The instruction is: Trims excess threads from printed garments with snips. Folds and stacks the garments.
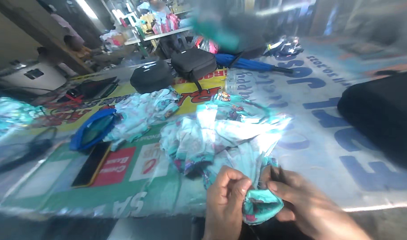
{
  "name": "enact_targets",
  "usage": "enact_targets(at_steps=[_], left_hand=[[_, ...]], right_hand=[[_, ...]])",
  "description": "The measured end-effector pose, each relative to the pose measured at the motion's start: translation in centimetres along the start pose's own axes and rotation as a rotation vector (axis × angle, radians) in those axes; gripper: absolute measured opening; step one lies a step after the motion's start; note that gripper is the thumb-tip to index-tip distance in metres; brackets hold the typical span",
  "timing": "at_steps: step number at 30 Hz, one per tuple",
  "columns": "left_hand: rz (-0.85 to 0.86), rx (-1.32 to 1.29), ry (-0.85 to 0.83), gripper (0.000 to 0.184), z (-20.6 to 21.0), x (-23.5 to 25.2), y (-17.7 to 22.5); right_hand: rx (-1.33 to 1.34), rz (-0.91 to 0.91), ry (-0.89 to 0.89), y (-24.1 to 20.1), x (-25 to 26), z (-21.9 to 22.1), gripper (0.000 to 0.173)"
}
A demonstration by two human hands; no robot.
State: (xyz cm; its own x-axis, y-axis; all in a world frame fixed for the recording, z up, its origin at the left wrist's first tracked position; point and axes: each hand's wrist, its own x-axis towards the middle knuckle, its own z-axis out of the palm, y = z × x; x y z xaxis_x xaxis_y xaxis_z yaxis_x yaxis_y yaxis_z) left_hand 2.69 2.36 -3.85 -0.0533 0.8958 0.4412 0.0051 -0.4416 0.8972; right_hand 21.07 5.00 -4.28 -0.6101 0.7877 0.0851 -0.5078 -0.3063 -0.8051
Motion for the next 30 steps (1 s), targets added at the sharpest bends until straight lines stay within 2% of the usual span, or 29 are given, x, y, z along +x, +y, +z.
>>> enact_targets(at_steps=[4, 8, 13, 15, 18, 20, 22, 27, 30], left_hand=[[0.121, 0.143, 0.057, 0.015, 0.1, 0.2, -0.2], [0.32, 0.244, 0.169, 0.016, -1.0, 1.0, 0.2], [0.398, 0.306, 0.165, 0.015, -1.3, 1.1, 0.9], [0.442, 0.384, 0.171, 0.015, -1.4, 1.1, 1.0], [0.442, 0.303, 0.101, 0.014, -1.3, 1.2, 1.1], [0.41, 0.25, 0.051, 0.013, -1.1, 1.2, 1.2], [0.385, 0.24, 0.041, 0.014, -0.9, 1.1, 1.2], [0.4, 0.307, 0.043, 0.018, -0.4, 1.2, 1.1], [0.427, 0.341, 0.021, 0.019, 0.0, 1.3, 1.2]], right_hand=[[0.01, -0.005, -0.008, 0.0, 0.1, 0.0, 0.009], [-0.037, -0.03, 0.01, -0.1, 0.1, -0.4, 0.008], [-0.079, -0.026, -0.015, 0.0, 0.1, -0.6, 0.009], [-0.273, -0.065, 0.02, -0.1, 0.0, -0.4, 0.008], [-0.864, -0.277, 0.138, 0.2, -0.2, -0.3, 0.012], [-1.143, -0.362, 0.203, 0.0, -0.5, 0.0, 0.028], [-1.267, -0.379, 0.253, -0.7, -1.0, 0.8, 0.039], [-1.361, -0.471, 0.168, -2.6, -1.7, 2.0, 0.024], [-1.494, -0.494, 0.165, -2.9, -1.8, 2.5, 0.022]])
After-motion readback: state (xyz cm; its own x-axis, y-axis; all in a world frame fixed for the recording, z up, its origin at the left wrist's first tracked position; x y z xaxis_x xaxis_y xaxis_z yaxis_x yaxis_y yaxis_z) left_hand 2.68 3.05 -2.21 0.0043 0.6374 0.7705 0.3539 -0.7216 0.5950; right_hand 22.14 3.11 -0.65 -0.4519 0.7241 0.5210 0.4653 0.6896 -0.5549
